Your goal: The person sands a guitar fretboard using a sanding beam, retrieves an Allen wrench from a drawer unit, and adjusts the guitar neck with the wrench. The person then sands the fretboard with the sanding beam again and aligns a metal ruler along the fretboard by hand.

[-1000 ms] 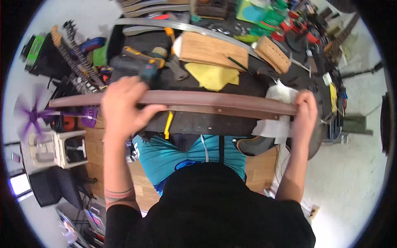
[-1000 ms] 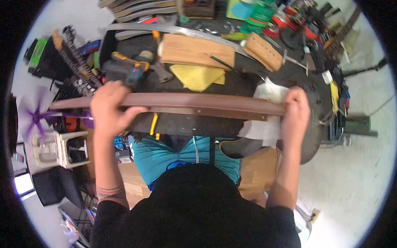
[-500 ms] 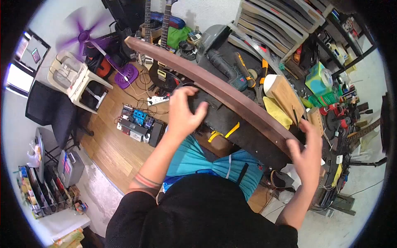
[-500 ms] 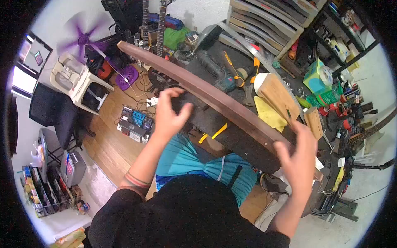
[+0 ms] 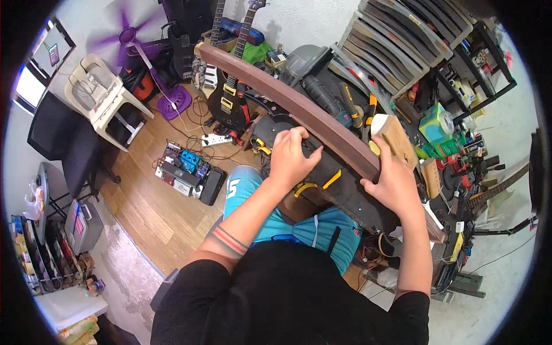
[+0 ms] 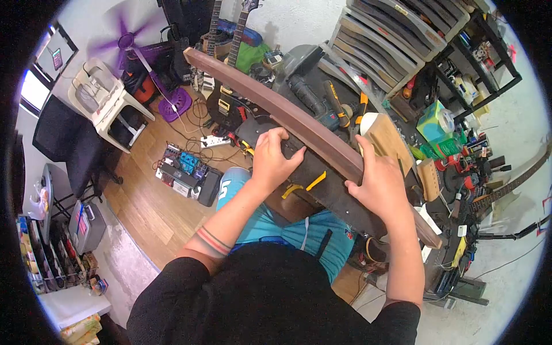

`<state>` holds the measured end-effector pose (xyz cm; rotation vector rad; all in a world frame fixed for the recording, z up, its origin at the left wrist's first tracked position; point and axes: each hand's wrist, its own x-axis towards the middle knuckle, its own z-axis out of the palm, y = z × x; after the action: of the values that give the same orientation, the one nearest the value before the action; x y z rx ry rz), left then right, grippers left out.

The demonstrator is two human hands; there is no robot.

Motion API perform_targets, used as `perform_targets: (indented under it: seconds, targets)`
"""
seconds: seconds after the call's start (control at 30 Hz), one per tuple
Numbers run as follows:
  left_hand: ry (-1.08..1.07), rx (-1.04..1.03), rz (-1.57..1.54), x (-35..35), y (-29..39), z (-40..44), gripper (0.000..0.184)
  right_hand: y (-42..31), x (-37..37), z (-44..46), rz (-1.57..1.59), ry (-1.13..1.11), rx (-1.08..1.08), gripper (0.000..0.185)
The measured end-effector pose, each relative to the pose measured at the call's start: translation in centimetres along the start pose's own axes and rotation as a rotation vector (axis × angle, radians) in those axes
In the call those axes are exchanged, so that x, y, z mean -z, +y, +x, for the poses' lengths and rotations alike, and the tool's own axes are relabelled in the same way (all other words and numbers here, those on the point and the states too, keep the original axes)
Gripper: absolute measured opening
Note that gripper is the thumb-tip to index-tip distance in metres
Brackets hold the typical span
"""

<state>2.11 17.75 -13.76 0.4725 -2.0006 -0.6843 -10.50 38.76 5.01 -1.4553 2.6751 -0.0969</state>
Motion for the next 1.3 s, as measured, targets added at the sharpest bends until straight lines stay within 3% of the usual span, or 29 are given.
perform_targets:
  seconds: [0.1, 0.5, 0.63, 0.73, 0.8, 0.93, 0.97, 1.1, 1.2, 1.23, 1.3]
  targets:
    - [0.046, 0.057, 0.057, 1.1, -0.2, 0.1, 0.058, 0.6, -1.0, -0.5, -0.017, 0.144, 0.164, 0.101]
    - [0.033, 0.053, 0.095, 3.3, -1.5, -0.9, 0.061, 0.6, -1.3, -1.3, 0.054, 0.120, 0.218, 0.091]
    - [0.019, 0.093, 0.036, 3.9, -0.9, -0.8, 0.057, 1.2, -0.8, -2.1, 0.119, 0.093, 0.195, 0.102]
    - [0.007, 0.085, 0.001, 7.4, 0.7, -0.2, 0.048, 3.2, 0.9, -4.9, 0.196, 0.260, 0.128, 0.109]
    - [0.095, 0.026, -0.006, 8.7, -0.7, 0.6, 0.044, 6.4, 2.1, -7.9, 0.243, 0.305, -0.092, 0.089]
    - [-0.059, -0.418, 0.091, 9.6, 3.1, 7.2, 0.052, 15.8, -0.7, -15.3, 0.474, 0.654, -0.503, 0.042]
    - [-0.139, -0.513, 0.169, 9.4, 4.7, 8.7, 0.062, 18.1, -1.9, -17.0, 0.548, 0.717, -0.526, 0.032]
    - [-0.608, -0.517, 0.226, 7.4, 9.3, 11.2, 0.068, 20.7, -5.5, -19.8, 0.926, 0.891, -0.632, 0.020]
    - [-0.790, -0.566, 0.342, 5.9, 9.0, 10.9, 0.064, 20.1, -6.3, -20.3, 1.018, 0.864, -0.651, 0.019]
    - [-0.705, -0.644, 0.314, 5.4, 9.2, 10.7, 0.059, 20.3, -6.5, -20.9, 1.045, 0.912, -0.641, 0.018]
    - [-0.732, -0.635, 0.330, 4.7, 9.5, 10.5, 0.059, 21.2, -6.8, -21.5, 1.093, 0.954, -0.638, 0.020]
